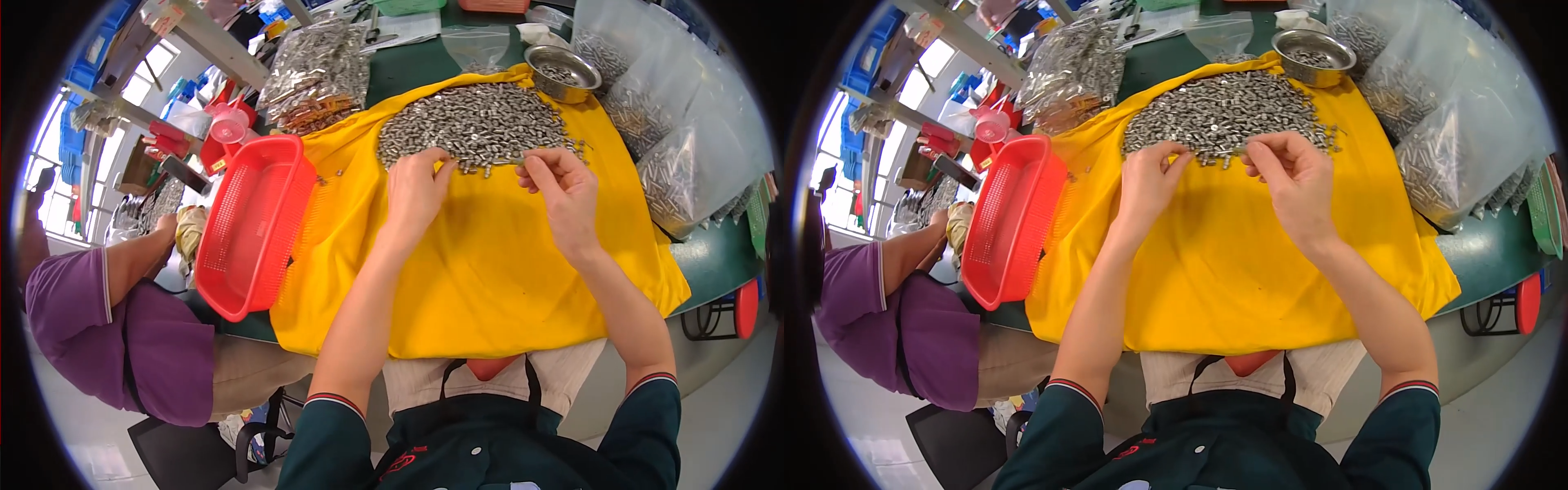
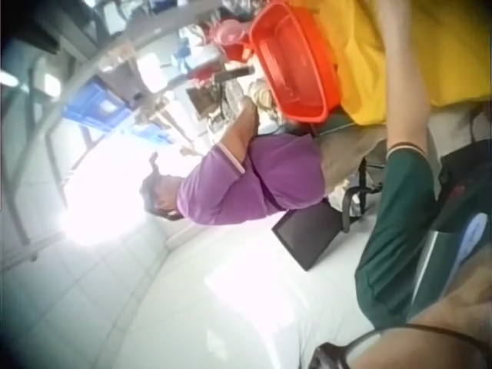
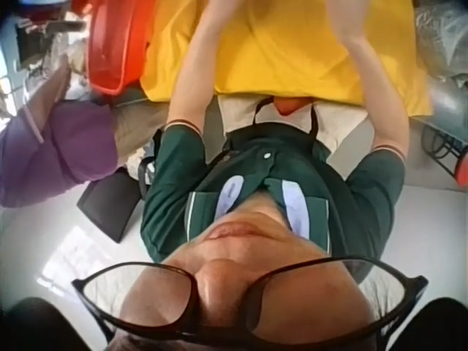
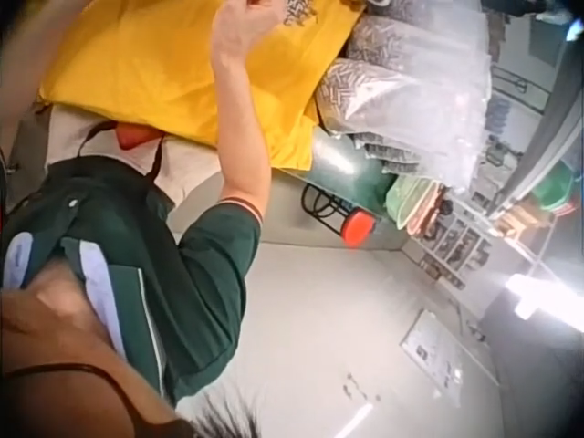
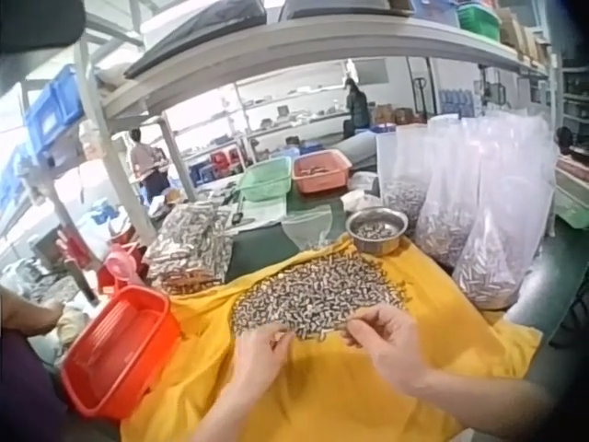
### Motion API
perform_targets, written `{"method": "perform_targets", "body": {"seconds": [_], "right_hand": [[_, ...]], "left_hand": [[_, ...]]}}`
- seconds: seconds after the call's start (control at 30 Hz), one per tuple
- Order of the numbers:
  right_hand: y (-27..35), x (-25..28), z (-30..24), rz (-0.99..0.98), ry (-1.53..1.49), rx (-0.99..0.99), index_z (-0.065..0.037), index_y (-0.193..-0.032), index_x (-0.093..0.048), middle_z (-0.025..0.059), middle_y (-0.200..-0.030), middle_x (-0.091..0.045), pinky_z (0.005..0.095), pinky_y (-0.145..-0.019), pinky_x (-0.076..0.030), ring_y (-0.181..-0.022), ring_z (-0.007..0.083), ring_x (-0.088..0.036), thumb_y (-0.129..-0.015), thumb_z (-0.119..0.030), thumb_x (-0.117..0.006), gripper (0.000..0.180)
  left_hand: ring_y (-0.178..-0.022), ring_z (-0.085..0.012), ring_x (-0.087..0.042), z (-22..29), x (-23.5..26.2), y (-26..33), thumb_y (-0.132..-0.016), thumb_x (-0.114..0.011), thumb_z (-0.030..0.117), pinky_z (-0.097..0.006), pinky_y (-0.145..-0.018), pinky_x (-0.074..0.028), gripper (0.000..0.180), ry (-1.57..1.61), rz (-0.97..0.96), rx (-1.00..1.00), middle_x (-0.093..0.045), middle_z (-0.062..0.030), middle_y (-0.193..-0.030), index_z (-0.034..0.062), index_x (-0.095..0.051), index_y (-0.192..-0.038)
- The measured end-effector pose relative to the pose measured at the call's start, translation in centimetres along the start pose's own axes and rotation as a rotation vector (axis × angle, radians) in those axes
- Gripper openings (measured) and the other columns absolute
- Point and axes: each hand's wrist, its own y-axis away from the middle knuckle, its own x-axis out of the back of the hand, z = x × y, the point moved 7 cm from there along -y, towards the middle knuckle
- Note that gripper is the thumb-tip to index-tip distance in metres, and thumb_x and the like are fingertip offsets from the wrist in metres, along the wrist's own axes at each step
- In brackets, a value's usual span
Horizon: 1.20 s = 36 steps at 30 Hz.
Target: Sorting small metal hardware components like screws or bolts on a workbench in a manufacturing environment.
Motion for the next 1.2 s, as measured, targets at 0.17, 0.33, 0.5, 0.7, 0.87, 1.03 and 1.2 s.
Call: {"method": "perform_targets", "body": {"seconds": [0.17, 0.33, 0.5, 0.7, 0.87, 1.03, 1.2], "right_hand": [[-0.2, -0.1, 0.0, 0.011, -0.047, 0.012, 0.001, -0.083, -0.059, 0.0046, -0.074, -0.061, 0.0199, -0.061, -0.046, -0.064, 0.0082, -0.056, -0.082, -0.004, -0.057, 0.006], [-0.2, -0.3, 0.0, -0.021, -0.05, 0.017, 0.002, -0.083, -0.059, 0.0048, -0.074, -0.061, 0.0199, -0.061, -0.046, -0.065, 0.008, -0.056, -0.082, -0.004, -0.057, 0.006], [-0.1, 0.1, 0.1, -0.036, -0.035, 0.021, 0.0, -0.088, -0.059, 0.0041, -0.076, -0.061, 0.0202, -0.062, -0.046, -0.068, 0.0086, -0.058, -0.084, -0.005, -0.056, 0.007], [-0.1, -0.3, 0.2, -0.016, -0.065, 0.021, 0.002, -0.082, -0.059, 0.0045, -0.073, -0.061, 0.0203, -0.061, -0.047, -0.065, 0.0079, -0.056, -0.081, -0.006, -0.058, 0.007], [-0.2, -0.1, 0.2, -0.01, -0.052, 0.03, 0.001, -0.082, -0.059, 0.0043, -0.073, -0.061, 0.0204, -0.06, -0.047, -0.065, 0.0078, -0.056, -0.081, -0.006, -0.058, 0.007], [-0.3, -0.2, 0.2, -0.016, -0.063, 0.033, 0.001, -0.082, -0.059, 0.0044, -0.073, -0.061, 0.0203, -0.061, -0.046, -0.065, 0.0078, -0.056, -0.081, -0.006, -0.058, 0.007], [-0.4, 0.3, -0.1, -0.008, -0.027, 0.001, 0.001, -0.082, -0.059, 0.004, -0.073, -0.061, 0.0204, -0.061, -0.045, -0.066, 0.0079, -0.057, -0.081, -0.005, -0.058, 0.006]], "left_hand": [[-0.063, -0.0319, -0.058, 1.6, -1.7, 0.4, -0.072, -0.063, 0.011, -0.039, -0.057, -0.045, 0.009, 0.008, -0.089, -0.017, -0.06, -0.0159, -0.067, 0.003, -0.062, -0.076], [-0.065, -0.0314, -0.058, 1.7, -2.4, 0.2, -0.071, -0.062, 0.009, -0.038, -0.059, -0.045, 0.008, 0.066, -0.047, -0.105, -0.06, -0.0145, -0.071, 0.0023, -0.061, -0.076], [-0.071, -0.0315, -0.058, 2.4, -2.7, 0.3, -0.071, -0.062, 0.008, -0.038, -0.062, -0.044, 0.008, 0.082, -0.073, -0.163, -0.06, -0.015, -0.074, 0.0022, -0.06, -0.077], [-0.069, -0.0322, -0.057, 2.4, -2.8, 0.4, -0.072, -0.061, 0.007, -0.038, -0.062, -0.045, 0.008, 0.083, -0.121, -0.166, -0.06, -0.0153, -0.073, 0.0017, -0.059, -0.077], [-0.067, -0.0332, -0.057, 2.9, -3.3, 0.5, -0.071, -0.061, 0.007, -0.04, -0.058, -0.044, 0.012, 0.072, -0.186, -0.194, -0.059, -0.0163, -0.072, 0.0046, -0.06, -0.082], [-0.055, -0.0199, -0.053, 2.3, -2.6, 0.3, -0.076, -0.06, 0.008, -0.03, -0.05, -0.041, 0.008, 0.266, -0.16, -0.14, -0.059, -0.008, -0.065, 0.0018, -0.059, -0.08], [-0.052, -0.0037, -0.037, 1.3, -3.8, 1.8, -0.081, -0.058, 0.007, -0.019, -0.047, -0.031, 0.005, 1.406, -0.53, 0.537, -0.058, -0.0019, -0.074, 0.0029, -0.056, -0.08]]}}
